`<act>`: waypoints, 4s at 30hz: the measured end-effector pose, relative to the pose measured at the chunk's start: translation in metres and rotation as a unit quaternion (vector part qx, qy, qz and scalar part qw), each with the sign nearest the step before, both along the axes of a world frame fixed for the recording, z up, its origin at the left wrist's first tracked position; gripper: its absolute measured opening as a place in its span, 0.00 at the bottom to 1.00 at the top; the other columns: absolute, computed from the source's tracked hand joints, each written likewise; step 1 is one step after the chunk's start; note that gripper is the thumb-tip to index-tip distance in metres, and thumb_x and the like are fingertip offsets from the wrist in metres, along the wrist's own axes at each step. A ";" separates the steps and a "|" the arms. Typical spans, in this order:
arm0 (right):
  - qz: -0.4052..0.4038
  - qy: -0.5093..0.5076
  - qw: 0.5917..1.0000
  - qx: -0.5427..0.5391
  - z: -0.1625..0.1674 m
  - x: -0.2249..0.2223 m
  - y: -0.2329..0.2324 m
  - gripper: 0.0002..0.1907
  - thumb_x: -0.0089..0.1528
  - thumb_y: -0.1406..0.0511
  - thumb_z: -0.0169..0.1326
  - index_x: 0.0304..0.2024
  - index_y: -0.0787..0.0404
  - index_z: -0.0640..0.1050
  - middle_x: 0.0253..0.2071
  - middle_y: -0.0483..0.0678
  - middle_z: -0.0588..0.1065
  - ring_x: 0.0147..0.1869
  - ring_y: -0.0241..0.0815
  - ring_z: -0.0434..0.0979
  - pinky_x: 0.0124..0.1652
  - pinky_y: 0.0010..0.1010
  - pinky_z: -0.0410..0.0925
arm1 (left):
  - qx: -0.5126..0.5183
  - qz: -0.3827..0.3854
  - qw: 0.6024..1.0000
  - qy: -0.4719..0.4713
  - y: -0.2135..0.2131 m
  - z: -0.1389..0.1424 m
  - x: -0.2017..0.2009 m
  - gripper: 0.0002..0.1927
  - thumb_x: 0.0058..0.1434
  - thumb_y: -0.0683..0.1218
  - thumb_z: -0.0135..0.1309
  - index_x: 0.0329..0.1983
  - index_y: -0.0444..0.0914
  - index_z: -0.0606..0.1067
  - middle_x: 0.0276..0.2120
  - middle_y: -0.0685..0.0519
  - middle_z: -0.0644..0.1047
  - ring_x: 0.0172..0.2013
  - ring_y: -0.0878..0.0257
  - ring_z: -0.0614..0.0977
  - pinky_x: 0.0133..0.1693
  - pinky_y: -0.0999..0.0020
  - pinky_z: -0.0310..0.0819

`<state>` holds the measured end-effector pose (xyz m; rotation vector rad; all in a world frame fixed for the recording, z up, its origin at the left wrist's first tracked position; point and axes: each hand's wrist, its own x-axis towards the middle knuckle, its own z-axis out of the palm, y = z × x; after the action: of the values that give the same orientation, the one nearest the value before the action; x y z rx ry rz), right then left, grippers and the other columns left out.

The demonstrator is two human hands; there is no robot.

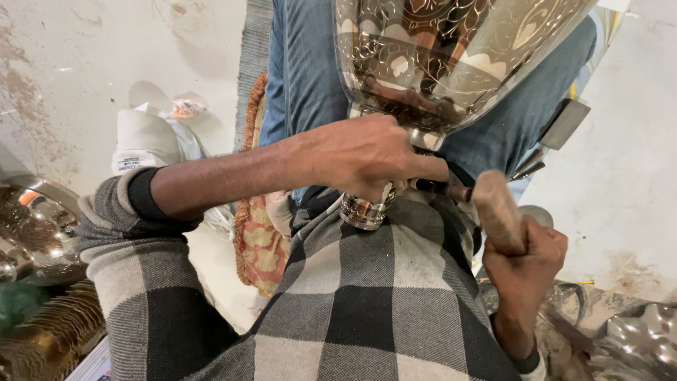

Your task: The person sits with an ornate brass vessel on their lap and hammers its base and stem using a wooden mallet, repositioning a small punch against the metal between strikes to shape and set the vessel's lower rim.

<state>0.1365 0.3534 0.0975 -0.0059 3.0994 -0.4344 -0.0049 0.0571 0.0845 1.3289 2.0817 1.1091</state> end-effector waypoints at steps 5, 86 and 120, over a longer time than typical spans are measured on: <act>-0.050 -0.006 0.989 -0.136 -0.010 0.008 0.005 0.11 0.47 0.74 0.65 0.31 0.69 0.77 0.30 0.53 0.73 0.38 0.49 0.72 0.38 0.40 0.68 | -0.026 -0.003 1.000 0.010 0.001 -0.004 0.001 0.35 0.55 0.33 0.55 0.67 0.48 0.70 0.16 0.51 0.79 0.14 0.63 0.76 0.15 0.66 0.66; 0.035 -0.069 0.978 -0.196 0.039 -0.082 0.007 0.12 0.51 0.76 0.62 0.37 0.65 0.79 0.27 0.51 0.73 0.30 0.36 0.73 0.34 0.27 0.66 | 0.044 0.162 0.985 0.027 -0.014 -0.008 0.023 0.28 0.54 0.35 0.57 0.60 0.41 0.75 0.46 0.43 0.84 0.13 0.69 0.73 0.13 0.73 0.67; -0.066 -0.124 0.790 -0.596 0.030 -0.082 0.021 0.12 0.56 0.70 0.67 0.35 0.56 0.75 0.32 0.47 0.76 0.40 0.37 0.79 0.43 0.27 0.73 | 0.027 0.187 0.982 0.012 -0.015 -0.003 0.024 0.32 0.48 0.35 0.57 0.61 0.40 0.75 0.42 0.45 0.85 0.17 0.68 0.79 0.17 0.71 0.72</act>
<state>0.0550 0.3745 0.1271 0.2266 2.0472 -2.0520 0.0189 0.0420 0.0812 1.0006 2.3988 1.3127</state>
